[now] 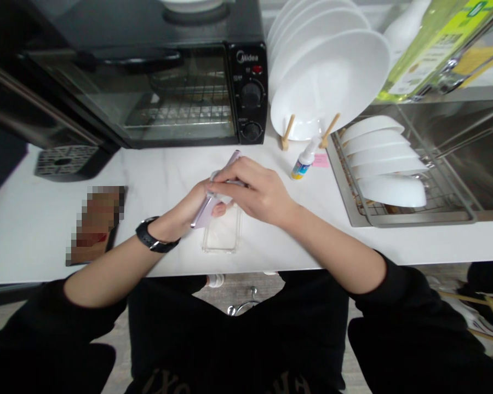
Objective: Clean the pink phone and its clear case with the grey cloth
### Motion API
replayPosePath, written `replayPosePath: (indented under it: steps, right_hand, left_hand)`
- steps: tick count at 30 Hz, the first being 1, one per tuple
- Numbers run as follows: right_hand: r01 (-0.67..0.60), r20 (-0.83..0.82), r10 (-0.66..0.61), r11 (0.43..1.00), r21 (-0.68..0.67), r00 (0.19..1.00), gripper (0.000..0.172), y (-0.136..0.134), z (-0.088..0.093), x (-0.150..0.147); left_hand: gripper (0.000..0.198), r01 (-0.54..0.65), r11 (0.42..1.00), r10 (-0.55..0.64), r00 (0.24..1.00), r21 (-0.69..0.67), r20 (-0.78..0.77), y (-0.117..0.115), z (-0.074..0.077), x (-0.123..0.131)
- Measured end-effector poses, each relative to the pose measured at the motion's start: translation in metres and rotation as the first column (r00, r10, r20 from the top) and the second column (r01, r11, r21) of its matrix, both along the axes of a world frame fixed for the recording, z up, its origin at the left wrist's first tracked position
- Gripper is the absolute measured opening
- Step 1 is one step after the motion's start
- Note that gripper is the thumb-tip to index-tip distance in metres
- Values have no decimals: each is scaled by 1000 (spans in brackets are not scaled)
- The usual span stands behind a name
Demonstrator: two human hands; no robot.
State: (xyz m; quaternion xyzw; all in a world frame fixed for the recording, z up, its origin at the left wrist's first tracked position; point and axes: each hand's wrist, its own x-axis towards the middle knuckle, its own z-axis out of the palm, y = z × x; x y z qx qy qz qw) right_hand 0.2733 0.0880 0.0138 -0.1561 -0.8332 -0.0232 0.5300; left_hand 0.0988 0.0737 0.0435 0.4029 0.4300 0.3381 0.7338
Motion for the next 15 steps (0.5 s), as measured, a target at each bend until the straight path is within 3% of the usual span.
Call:
replayPosePath:
  steps: [5, 11, 15]
  right_hand:
    - [109, -5, -110, 994, -15, 994, 45, 19, 2, 20]
    - [121, -21, -121, 992, -36, 992, 44, 19, 1, 20]
    - [39, -10, -39, 999, 15, 999, 36, 4, 0, 5]
  left_hand:
    - [37, 57, 997, -56, 998, -59, 31, 1, -3, -2]
    - [37, 67, 997, -66, 998, -42, 23, 1, -3, -2]
    - [38, 16, 999, -16, 1000, -43, 9, -1, -2, 0]
